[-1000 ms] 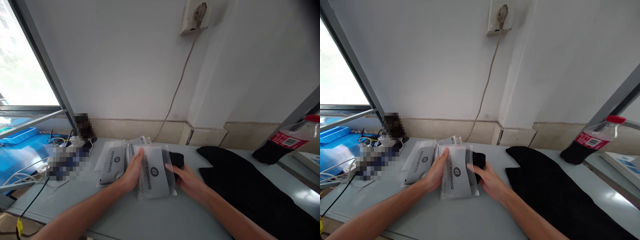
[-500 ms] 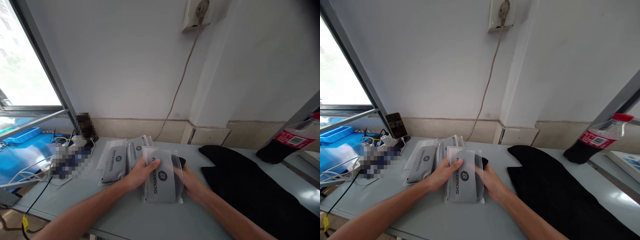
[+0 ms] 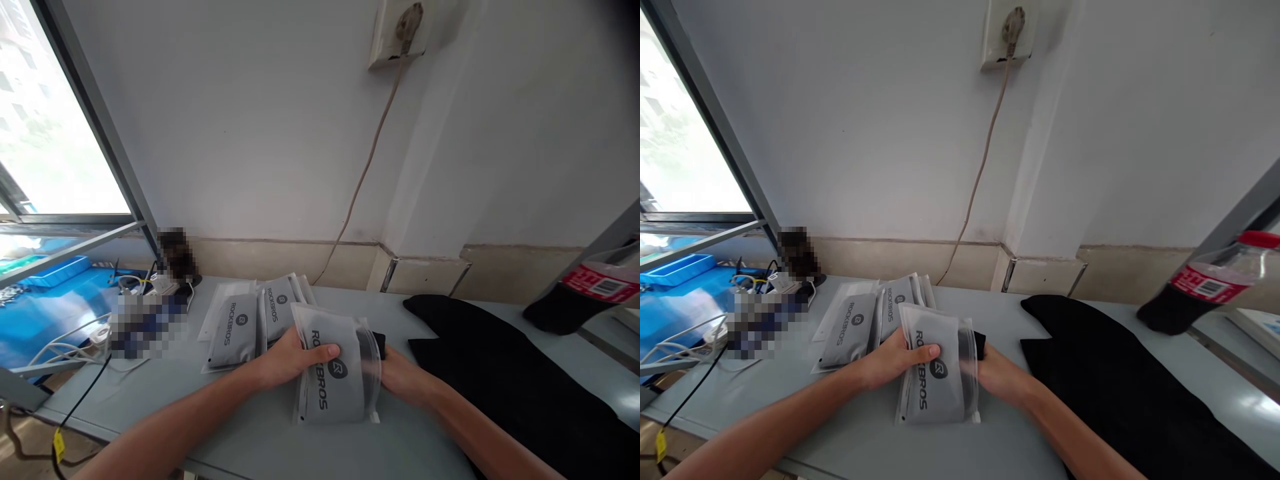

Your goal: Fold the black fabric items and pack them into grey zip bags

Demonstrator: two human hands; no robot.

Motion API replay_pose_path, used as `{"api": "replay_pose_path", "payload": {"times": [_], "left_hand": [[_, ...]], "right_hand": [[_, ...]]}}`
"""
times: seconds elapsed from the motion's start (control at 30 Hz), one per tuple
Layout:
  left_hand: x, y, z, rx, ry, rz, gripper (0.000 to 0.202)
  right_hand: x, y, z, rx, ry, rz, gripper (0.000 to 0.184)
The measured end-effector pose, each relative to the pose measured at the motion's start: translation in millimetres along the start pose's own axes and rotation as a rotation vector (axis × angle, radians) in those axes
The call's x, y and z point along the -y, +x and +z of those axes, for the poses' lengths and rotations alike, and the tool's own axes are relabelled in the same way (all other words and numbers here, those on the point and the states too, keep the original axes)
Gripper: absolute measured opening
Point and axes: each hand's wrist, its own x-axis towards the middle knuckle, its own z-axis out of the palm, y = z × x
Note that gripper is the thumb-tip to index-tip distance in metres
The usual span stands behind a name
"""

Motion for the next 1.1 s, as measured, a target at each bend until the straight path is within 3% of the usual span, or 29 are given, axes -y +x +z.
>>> {"api": "replay_pose_path", "payload": {"times": [0.13,0.27,0.37,0.5,0.6,0.67,0.77,0.83,1.0,1.1], "left_hand": [[2.0,1.4,-1.6,-0.069,-0.041,-0.020,0.047],[3.9,1.6,-1.5,-0.035,-0.045,-0.036,0.049],[3.8,1.3,-0.4,-0.028,-0.040,-0.038,0.049],[0.0,1.3,1.3,-0.077,-0.054,-0.017,0.047],[-2.9,2.0,1.7,-0.159,-0.093,0.004,0.048],[-3.4,3.0,0.7,-0.234,-0.114,0.049,0.049],[-2.3,4.4,-2.6,-0.342,-0.128,0.100,0.050],[-1.6,3.9,-4.6,-0.345,-0.126,0.073,0.050],[-0.9,-1.9,-4.2,-0.033,-0.092,-0.071,0.044],[-0.2,-1.9,-2.8,-0.029,-0.078,-0.048,0.042]], "right_hand": [[2.3,-0.1,0.5,0.069,0.042,-0.031,0.045],[6.0,0.3,0.8,0.071,0.062,0.000,0.048],[6.9,2.1,0.8,-0.024,0.046,-0.010,0.045],[2.9,9.7,4.9,-0.231,-0.034,-0.141,0.035],[0.7,14.1,10.9,-0.418,-0.065,-0.164,0.048],[1.8,14.7,14.5,-0.444,-0.028,-0.190,0.047],[6.0,12.8,15.9,-0.361,0.095,-0.249,0.049],[8.7,10.0,13.8,-0.251,0.148,-0.210,0.056],[14.0,0.1,9.5,0.073,0.121,0.017,0.050],[14.7,0.8,13.0,0.049,0.032,-0.073,0.048]]}}
